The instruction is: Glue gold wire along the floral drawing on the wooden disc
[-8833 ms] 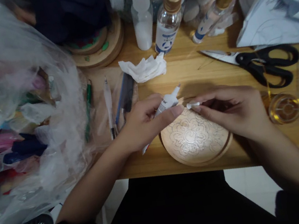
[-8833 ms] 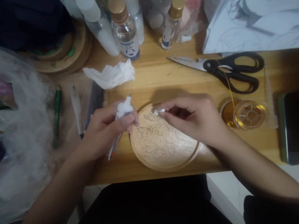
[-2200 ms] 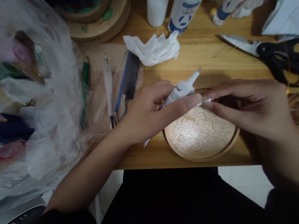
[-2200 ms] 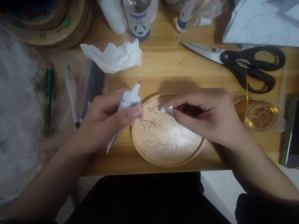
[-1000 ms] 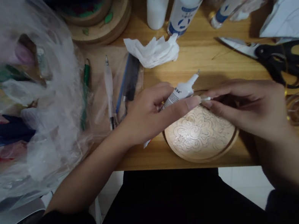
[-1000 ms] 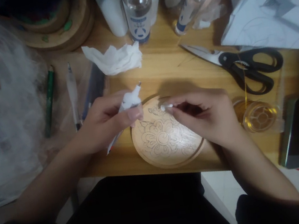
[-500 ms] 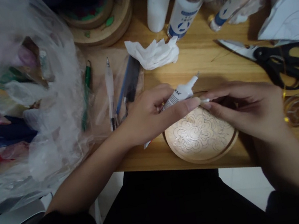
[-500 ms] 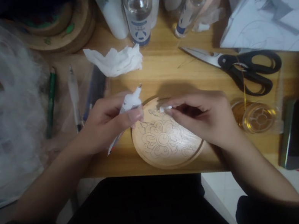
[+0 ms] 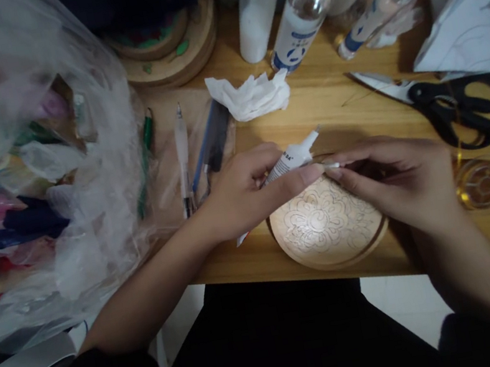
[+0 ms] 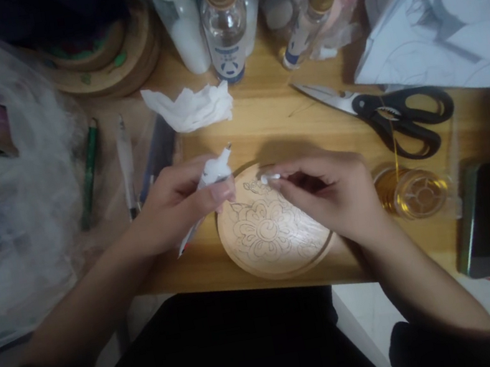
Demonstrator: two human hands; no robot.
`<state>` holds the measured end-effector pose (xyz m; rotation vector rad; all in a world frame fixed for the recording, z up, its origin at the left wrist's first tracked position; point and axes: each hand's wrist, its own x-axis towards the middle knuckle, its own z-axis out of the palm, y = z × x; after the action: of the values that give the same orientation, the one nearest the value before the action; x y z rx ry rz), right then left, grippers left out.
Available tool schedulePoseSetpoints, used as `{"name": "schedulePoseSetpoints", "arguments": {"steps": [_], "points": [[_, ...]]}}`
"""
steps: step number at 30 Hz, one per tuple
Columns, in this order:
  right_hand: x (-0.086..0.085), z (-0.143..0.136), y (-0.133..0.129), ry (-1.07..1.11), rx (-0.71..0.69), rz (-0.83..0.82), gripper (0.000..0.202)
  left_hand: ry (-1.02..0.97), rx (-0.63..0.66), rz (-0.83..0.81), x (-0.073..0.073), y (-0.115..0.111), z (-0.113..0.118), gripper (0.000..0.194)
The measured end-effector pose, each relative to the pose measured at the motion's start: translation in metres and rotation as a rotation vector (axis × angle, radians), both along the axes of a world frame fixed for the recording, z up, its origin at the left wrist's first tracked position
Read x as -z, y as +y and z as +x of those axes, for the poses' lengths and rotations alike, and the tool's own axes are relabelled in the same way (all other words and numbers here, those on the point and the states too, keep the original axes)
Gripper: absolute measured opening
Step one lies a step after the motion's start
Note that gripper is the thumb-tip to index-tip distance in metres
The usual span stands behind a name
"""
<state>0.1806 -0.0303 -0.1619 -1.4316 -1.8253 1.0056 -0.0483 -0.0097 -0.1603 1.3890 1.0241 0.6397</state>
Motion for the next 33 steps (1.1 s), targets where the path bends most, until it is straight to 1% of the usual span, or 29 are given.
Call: {"name": "schedulePoseSetpoints", "arguments": {"steps": [8, 16, 25, 33], "points": [[0.0016, -0.0006, -0.0008, -0.008, -0.004, 0.012, 0.019, -0.011, 0.006, 0.002, -0.0023, 0.0004, 0.001, 0.04], [0.001, -0.0007, 0.0005, -0.015, 0.01, 0.025, 0.013, -0.024, 0.009, -0.007, -0.0007, -0.0002, 0.0007, 0.04], [-0.0006, -0.0024, 0.0011, -0.053, 0.009, 0.038, 0.011, -0.026, 0.017, -0.018, -0.0037, 0.0008, 0.0012, 0.037], [0.0002, -0.0025, 0.0, -0.039, 0.005, 0.039, 0.013, -0.017, 0.014, -0.021, -0.0034, 0.0007, 0.0009, 0.038]]}}
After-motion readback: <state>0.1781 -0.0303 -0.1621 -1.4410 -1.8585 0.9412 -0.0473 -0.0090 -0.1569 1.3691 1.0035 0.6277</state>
